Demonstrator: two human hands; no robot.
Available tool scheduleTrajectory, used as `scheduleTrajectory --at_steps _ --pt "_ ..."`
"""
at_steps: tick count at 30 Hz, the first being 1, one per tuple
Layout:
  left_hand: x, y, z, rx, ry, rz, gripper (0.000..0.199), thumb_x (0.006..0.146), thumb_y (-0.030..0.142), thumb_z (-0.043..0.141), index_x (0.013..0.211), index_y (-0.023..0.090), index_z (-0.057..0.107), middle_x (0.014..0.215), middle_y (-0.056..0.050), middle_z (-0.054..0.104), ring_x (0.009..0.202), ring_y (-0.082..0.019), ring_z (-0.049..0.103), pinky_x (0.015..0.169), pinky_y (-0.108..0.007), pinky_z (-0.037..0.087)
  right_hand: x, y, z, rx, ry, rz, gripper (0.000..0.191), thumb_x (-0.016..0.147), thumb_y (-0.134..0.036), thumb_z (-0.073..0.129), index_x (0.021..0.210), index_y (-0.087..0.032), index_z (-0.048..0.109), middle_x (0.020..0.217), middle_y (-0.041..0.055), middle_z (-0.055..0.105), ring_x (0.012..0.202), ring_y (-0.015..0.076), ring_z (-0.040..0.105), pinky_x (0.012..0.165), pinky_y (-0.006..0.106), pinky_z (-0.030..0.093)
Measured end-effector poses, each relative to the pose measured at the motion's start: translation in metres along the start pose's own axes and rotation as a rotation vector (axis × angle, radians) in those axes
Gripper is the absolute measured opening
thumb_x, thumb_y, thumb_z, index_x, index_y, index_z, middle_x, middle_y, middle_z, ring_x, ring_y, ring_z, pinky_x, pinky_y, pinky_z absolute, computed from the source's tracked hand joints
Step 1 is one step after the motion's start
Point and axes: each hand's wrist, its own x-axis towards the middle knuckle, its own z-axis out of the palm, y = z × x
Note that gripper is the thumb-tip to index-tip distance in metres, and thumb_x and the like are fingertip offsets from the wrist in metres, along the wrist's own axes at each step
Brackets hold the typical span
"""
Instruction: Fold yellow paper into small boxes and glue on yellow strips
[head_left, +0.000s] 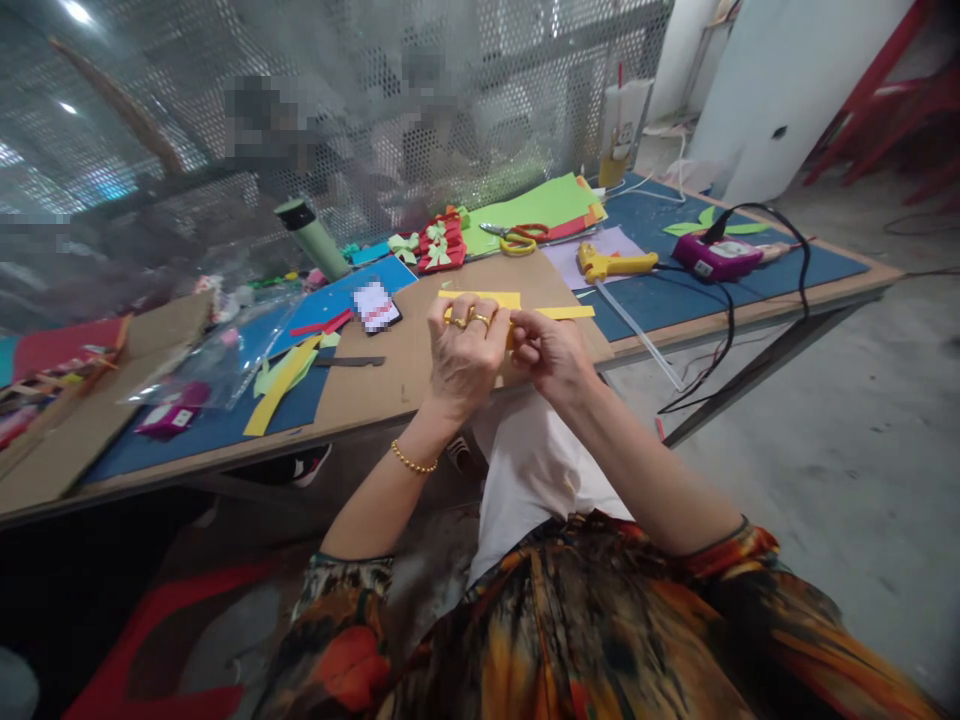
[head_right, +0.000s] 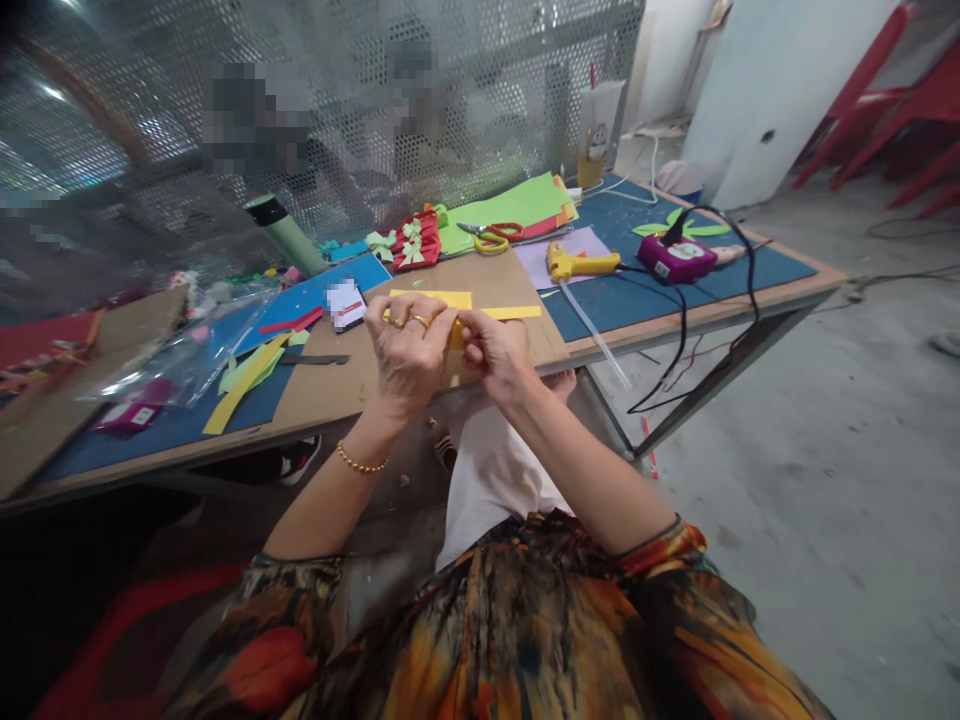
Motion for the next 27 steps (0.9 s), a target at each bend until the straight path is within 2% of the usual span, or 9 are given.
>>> scheduleTrajectory --at_steps 3,6,11,13,15,18,21,24,27 --pt "0.005 -0.004 0.0 -0.024 0.014 0.033 0.034 0.111 0.03 0.05 0.091 0.022 0.077 0.099 -0.011 0.078 0.103 -0.029 0.068 0.114 -0.054 0.04 -0.003 -0.002 0.003 0.005 0.0 0.01 0.035 0.081 -0.015 0.079 0.058 -0.018 0.053 0.048 -0.0103 0.049 0.037 0.0007 0.028 0.037 0.016 0.023" --pt "0.01 -0.009 -0.001 -0.074 0.024 0.024 0.032 0.109 0.034 0.054 0.089 0.023 0.076 0.097 -0.01 0.079 0.1 -0.029 0.068 0.115 -0.056 0.038 -0.005 -0.004 0.004 -0.02 -0.034 0.003 0.042 0.078 -0.028 0.092 0.062 -0.018 0.054 0.049 -0.0108 0.051 0.036 0.0008 0.031 0.037 0.016 0.025" --pt "0.019 -0.024 -0.007 -0.143 0.044 -0.097 0.022 0.101 0.037 0.07 0.084 0.029 0.081 0.093 -0.007 0.082 0.094 -0.028 0.07 0.118 -0.057 0.037 -0.007 0.0 -0.006 -0.138 -0.154 -0.046 0.063 0.057 -0.056 0.104 0.069 -0.021 0.054 0.052 -0.0101 0.055 0.036 0.0017 0.034 0.036 0.018 0.024" --pt "0.025 -0.032 -0.011 -0.205 0.046 -0.171 0.019 0.097 0.04 0.077 0.082 0.03 0.084 0.092 -0.007 0.084 0.092 -0.027 0.071 0.115 -0.056 0.042 -0.008 0.002 -0.014 -0.177 -0.194 -0.082 0.067 0.049 -0.062 0.104 0.068 -0.022 0.053 0.052 -0.0092 0.056 0.035 0.0022 0.032 0.035 0.019 0.022" --pt "0.032 -0.039 -0.017 -0.333 0.03 -0.269 0.022 0.092 0.048 0.083 0.079 0.029 0.086 0.086 -0.008 0.083 0.084 -0.025 0.072 0.102 -0.05 0.053 -0.008 0.0 -0.025 -0.261 -0.191 -0.193 0.064 0.051 -0.065 0.101 0.067 -0.022 0.056 0.053 -0.0075 0.058 0.037 0.0031 0.032 0.036 0.021 0.022" --pt "0.043 -0.04 -0.026 -0.634 -0.054 -0.477 0.032 0.075 0.056 0.093 0.074 0.025 0.087 0.075 -0.009 0.081 0.068 -0.022 0.07 0.069 -0.036 0.058 -0.005 -0.016 -0.038 -0.471 -0.079 -0.54 0.045 0.068 -0.057 0.092 0.066 -0.022 0.064 0.058 -0.0041 0.06 0.047 0.0068 0.039 0.043 0.022 0.028" --pt "0.053 -0.032 -0.031 -0.846 -0.188 -0.639 0.029 0.061 0.046 0.099 0.07 0.021 0.086 0.069 -0.009 0.079 0.059 -0.018 0.067 0.054 -0.028 0.052 -0.002 -0.041 -0.045 -0.663 -0.03 -0.831 0.023 0.078 -0.044 0.085 0.077 -0.022 0.076 0.068 -0.0017 0.066 0.061 0.0109 0.05 0.057 0.024 0.041" --pt "0.062 -0.019 -0.03 -0.919 -0.329 -0.677 0.014 0.061 0.03 0.092 0.066 0.02 0.085 0.066 -0.008 0.077 0.055 -0.015 0.064 0.05 -0.024 0.05 0.002 -0.059 -0.044 -0.777 -0.146 -0.842 0.022 0.08 -0.044 0.084 0.082 -0.022 0.082 0.073 0.0001 0.071 0.066 0.0127 0.055 0.064 0.026 0.045" --pt "0.067 -0.009 -0.023 -0.979 -0.434 -0.677 0.005 0.062 0.024 0.086 0.064 0.02 0.084 0.064 -0.007 0.076 0.052 -0.013 0.062 0.048 -0.021 0.047 0.007 -0.063 -0.044 -0.761 -0.243 -0.672 0.035 0.076 -0.054 0.087 0.074 -0.019 0.081 0.07 0.0026 0.072 0.066 0.0144 0.057 0.06 0.026 0.044"
